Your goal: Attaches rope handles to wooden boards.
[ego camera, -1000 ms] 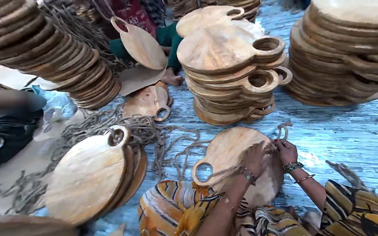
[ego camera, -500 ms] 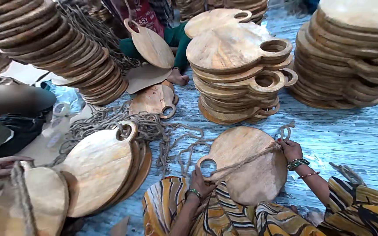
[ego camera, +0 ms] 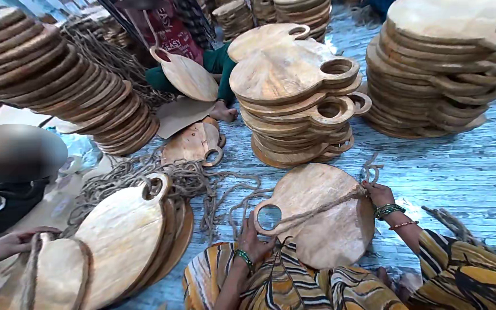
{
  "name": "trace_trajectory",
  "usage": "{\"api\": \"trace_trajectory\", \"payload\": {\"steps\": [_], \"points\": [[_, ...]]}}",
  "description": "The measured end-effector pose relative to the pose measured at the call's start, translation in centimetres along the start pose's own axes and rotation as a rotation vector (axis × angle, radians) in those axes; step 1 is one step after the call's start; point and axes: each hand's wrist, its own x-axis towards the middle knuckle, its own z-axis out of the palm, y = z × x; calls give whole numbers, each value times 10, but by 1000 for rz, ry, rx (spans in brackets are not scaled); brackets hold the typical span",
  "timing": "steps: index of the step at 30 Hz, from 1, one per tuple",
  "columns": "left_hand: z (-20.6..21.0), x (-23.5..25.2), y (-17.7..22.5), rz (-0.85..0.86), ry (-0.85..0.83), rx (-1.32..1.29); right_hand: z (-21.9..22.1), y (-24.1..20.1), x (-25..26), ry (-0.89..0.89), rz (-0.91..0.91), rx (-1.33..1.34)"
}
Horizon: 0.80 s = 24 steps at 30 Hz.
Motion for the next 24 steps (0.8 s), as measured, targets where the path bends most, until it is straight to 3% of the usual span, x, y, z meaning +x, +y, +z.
{"api": "trace_trajectory", "payload": {"steps": [4,12,21,24], "points": [[-3,-4,-3,131,139,-48,0,7,0,-28,-43,-14],[-14,12,-23,347,135,-139,-7,1,-9,-90,-41,-15],[-17,30,-36,382,164,-282,-9,7,-6,-153,-52,-18],[-3,36,-44,325,243,-480,-8,12,-2,-147,-43,-2]]}}
